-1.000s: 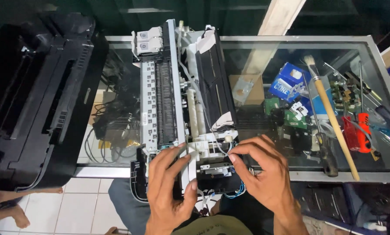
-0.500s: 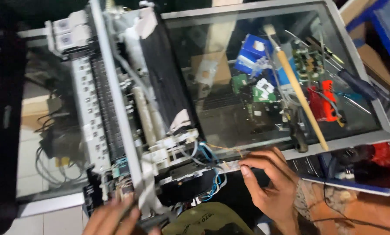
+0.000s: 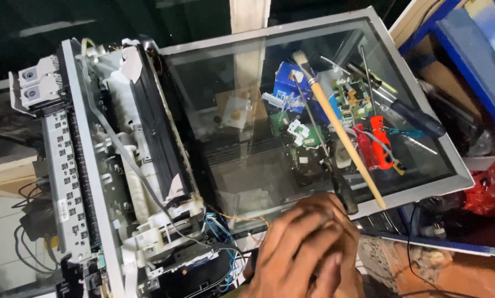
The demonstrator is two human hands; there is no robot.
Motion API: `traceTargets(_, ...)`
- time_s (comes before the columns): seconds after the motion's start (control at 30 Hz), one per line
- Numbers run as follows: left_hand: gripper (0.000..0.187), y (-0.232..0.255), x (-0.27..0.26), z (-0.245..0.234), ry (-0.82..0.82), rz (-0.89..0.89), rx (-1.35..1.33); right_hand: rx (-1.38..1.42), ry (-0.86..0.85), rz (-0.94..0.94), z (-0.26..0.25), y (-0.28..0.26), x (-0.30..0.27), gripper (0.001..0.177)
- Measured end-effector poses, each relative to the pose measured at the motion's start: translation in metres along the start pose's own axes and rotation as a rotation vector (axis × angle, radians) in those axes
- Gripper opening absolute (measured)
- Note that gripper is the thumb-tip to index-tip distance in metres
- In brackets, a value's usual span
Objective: The person works on the internal mechanism of a disassembled printer, using a white cloth to wipe components and a screwdriver to adjust parts. They handle wires and a small green circuit board, placing the board onto the printer's internal assembly.
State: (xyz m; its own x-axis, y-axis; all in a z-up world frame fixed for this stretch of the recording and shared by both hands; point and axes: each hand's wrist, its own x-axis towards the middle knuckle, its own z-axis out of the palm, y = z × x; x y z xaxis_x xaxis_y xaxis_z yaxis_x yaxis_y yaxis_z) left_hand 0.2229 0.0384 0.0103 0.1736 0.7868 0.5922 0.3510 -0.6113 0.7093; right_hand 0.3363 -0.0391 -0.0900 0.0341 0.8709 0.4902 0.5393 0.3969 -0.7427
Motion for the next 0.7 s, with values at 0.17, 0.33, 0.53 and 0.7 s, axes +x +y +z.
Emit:
traceTargets(0.17, 0.030, -0.048, 0.001, 0.053, 0.110, 0.042, -0.131, -0.102, 0.061, -0.023, 0.020, 0.074, -0.038, 0.016)
traceTargets(0.33, 0.030, -0.074, 0.003, 0.068, 0.088, -0.269, -0.253, -0.203, 0.127, -0.047, 0.022, 0.069, 0.064, 0.024)
traceTargets(0.53, 0.030, -0.082, 0.003, 0.071, 0.064, -0.454, -0.359, -0.109, 0.228, 0.240, -0.006, -0.003, 0.095, 0.020)
traceTargets(0.7, 0.034, -0.082, 0.002, 0.077, 0.017, -0.648, -0.244, -0.293, 0.245, -0.064, -0.056, 0.037, 0.114, 0.013)
